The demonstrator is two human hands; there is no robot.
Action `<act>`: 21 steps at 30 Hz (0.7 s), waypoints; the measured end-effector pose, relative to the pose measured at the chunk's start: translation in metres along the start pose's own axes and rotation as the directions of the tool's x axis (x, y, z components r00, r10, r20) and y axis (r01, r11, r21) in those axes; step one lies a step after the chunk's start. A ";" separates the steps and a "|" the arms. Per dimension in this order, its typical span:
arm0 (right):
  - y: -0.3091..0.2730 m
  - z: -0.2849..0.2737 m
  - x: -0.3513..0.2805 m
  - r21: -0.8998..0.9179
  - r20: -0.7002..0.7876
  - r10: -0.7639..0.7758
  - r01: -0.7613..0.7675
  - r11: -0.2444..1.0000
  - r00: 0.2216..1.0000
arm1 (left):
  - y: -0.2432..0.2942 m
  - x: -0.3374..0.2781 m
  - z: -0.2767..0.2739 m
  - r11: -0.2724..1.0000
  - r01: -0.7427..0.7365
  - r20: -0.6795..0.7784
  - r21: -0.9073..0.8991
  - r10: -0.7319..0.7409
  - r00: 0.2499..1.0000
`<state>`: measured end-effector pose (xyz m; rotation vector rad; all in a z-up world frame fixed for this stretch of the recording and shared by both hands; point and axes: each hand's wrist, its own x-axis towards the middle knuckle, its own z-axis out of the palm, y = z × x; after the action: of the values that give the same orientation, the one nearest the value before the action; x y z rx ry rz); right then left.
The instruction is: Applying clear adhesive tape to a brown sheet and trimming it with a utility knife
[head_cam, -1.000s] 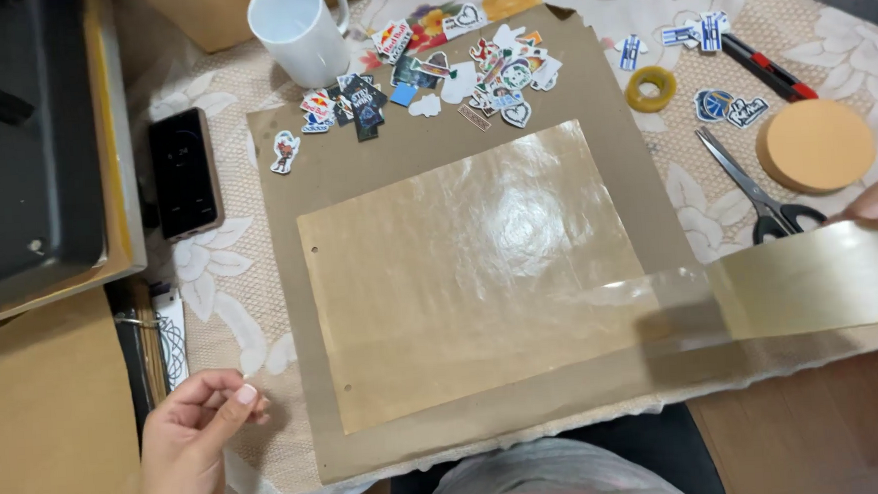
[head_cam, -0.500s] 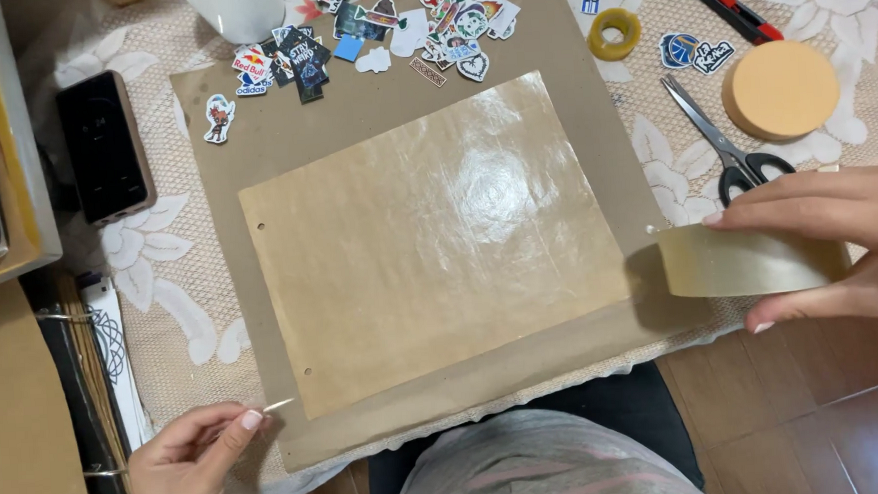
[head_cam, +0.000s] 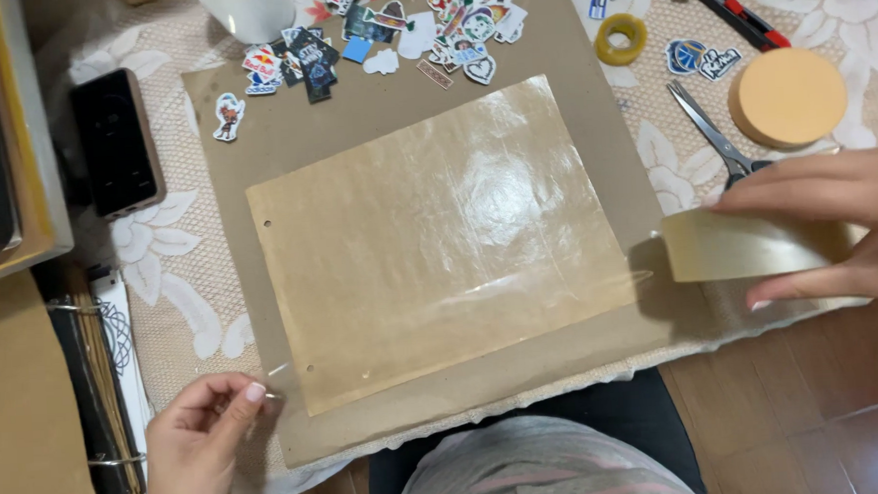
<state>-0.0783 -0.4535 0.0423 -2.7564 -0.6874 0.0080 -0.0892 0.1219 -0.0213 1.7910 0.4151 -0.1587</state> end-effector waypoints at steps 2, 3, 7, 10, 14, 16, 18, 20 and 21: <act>0.008 -0.010 0.015 0.120 -0.092 0.056 -0.045 0.992 0.994 | 0.026 0.008 0.003 0.995 -0.027 -0.042 0.096 0.031 0.999; 0.015 -0.014 0.025 0.118 -0.096 0.053 -0.041 0.992 0.994 | 0.032 0.021 0.004 0.995 -0.031 -0.045 0.095 0.035 0.998; 0.035 -0.029 0.076 0.060 -0.169 0.054 -0.044 0.997 0.984 | 0.045 0.079 0.015 0.989 -0.105 0.013 -0.102 0.107 0.994; 0.053 -0.024 0.111 -0.024 -0.143 0.024 -0.028 0.999 0.989 | 0.044 0.118 0.029 0.973 -0.064 -0.009 -0.220 0.064 0.998; 0.077 -0.010 0.138 -0.028 -0.076 0.118 -0.121 0.992 0.990 | 0.036 0.156 0.035 0.975 -0.095 -0.010 -0.199 0.095 0.995; 0.080 -0.008 0.146 -0.027 -0.051 0.149 -0.150 0.988 0.988 | 0.036 0.164 0.038 0.980 -0.077 -0.005 -0.181 0.077 0.997; 0.081 -0.007 0.153 -0.030 -0.030 0.179 -0.180 0.983 0.983 | 0.037 0.171 0.040 0.984 -0.063 0.000 -0.166 0.064 0.998; 0.079 -0.006 0.156 -0.038 -0.019 0.137 -0.138 0.990 0.990 | 0.035 0.172 0.041 0.986 -0.055 -0.012 -0.157 0.053 0.999; 0.080 -0.005 0.158 -0.040 -0.018 0.139 -0.140 0.989 0.990 | 0.035 0.174 0.041 0.986 -0.054 -0.010 -0.159 0.053 0.999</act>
<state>0.0990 -0.4499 0.0346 -2.8354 -0.4946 0.0029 0.0890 0.1090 -0.0566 1.6439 0.3727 -0.0805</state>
